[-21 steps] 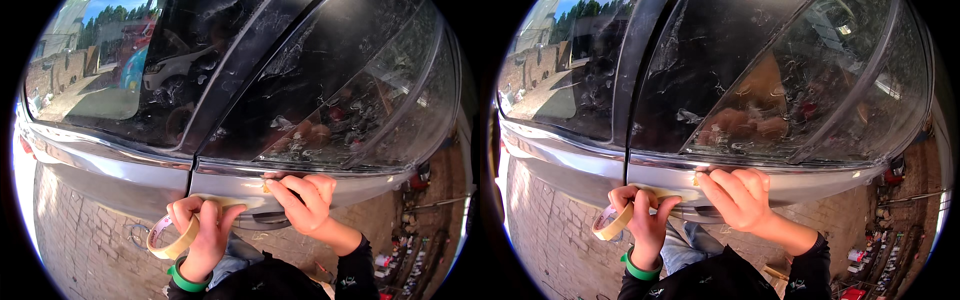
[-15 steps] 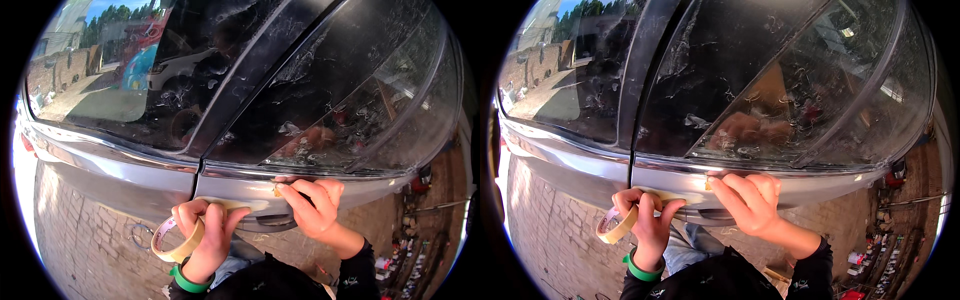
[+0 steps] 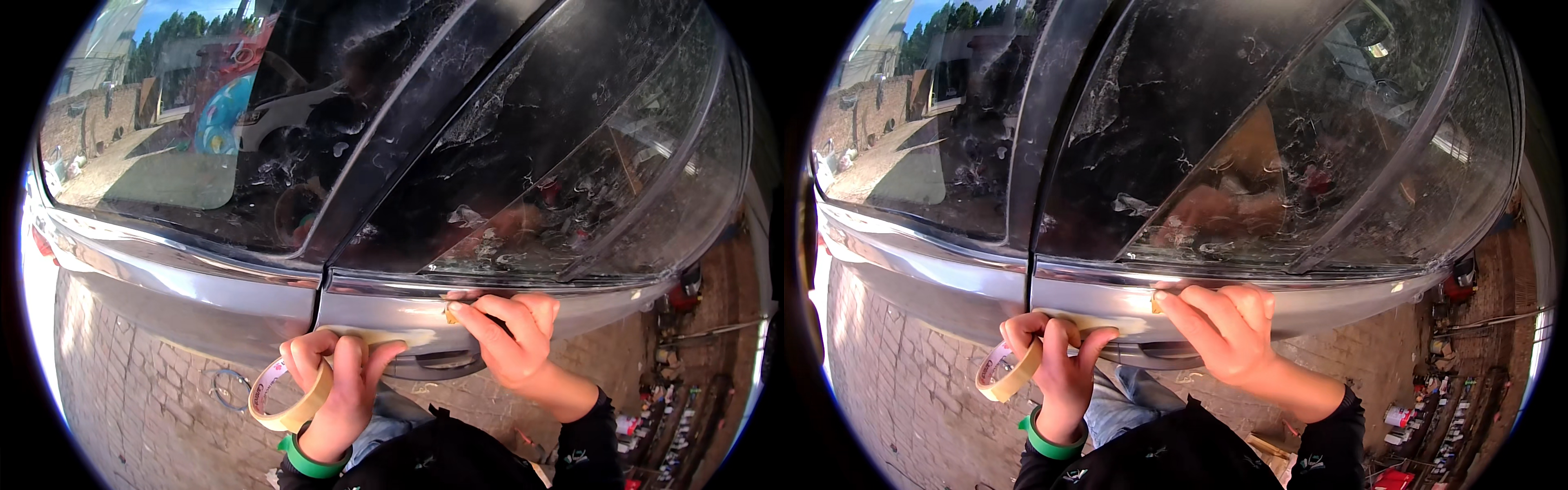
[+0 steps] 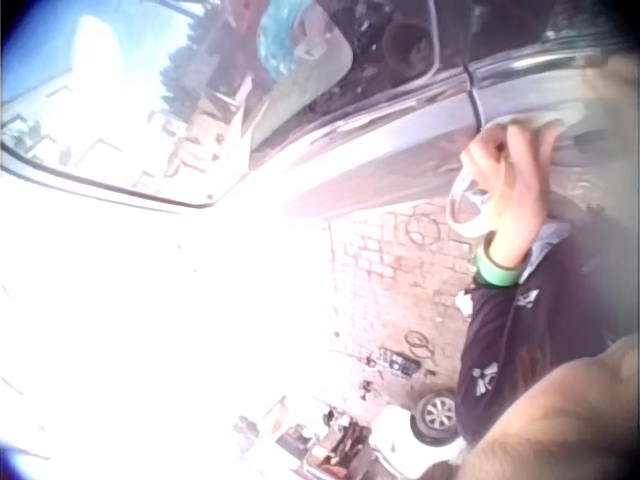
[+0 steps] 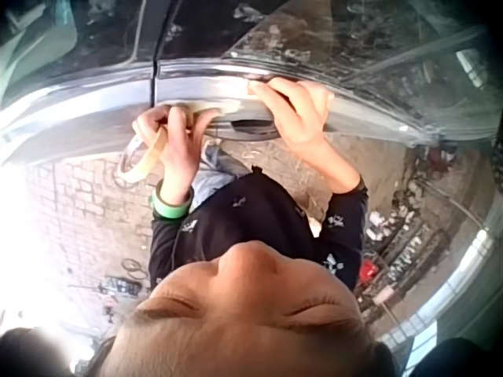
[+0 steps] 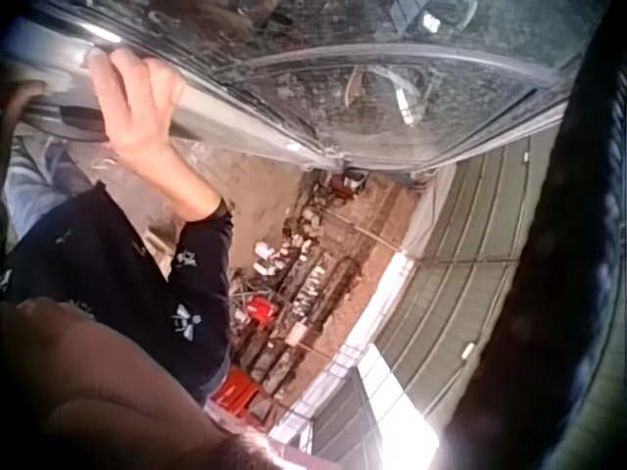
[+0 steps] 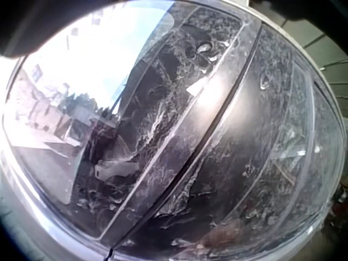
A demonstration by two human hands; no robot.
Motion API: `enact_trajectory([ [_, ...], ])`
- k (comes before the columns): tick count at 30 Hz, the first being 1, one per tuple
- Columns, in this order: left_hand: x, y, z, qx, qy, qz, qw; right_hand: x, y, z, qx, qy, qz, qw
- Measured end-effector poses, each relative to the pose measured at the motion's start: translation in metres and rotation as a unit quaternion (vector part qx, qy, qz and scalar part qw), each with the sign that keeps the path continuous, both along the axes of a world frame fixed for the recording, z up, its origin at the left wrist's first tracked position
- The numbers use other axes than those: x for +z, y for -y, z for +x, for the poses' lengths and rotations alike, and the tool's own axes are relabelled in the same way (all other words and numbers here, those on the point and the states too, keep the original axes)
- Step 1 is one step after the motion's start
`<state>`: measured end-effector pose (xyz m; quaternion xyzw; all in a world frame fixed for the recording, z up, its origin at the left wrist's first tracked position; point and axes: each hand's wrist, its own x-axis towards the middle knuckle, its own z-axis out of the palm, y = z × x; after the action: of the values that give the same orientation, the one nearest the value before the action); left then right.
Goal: The person applies masking tape to the window trim and side panels of a silver car. They carefully smooth the tape along the edges of the door and window frame, then move to the rear quarter panel to apply a strip of tape along the body line.
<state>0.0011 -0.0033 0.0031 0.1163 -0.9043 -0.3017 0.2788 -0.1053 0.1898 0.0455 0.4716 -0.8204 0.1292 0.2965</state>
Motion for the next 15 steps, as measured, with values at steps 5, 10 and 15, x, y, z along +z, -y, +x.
enact_trajectory([
  [5, -0.0013, 0.0005, 0.0006, -0.003, 0.003, -0.005, 1.000, 0.0015, 0.0098, 0.0000, -0.001, -0.012, -0.003, 1.000],
  [10, 0.0008, 0.0018, -0.0009, -0.008, 0.001, -0.007, 1.000, 0.0026, 0.0069, -0.0009, -0.013, -0.020, -0.040, 0.999],
  [15, 0.0006, -0.0002, -0.0012, -0.007, 0.007, 0.002, 1.000, -0.0020, 0.0043, 0.0006, -0.005, -0.031, 0.038, 0.999],
])
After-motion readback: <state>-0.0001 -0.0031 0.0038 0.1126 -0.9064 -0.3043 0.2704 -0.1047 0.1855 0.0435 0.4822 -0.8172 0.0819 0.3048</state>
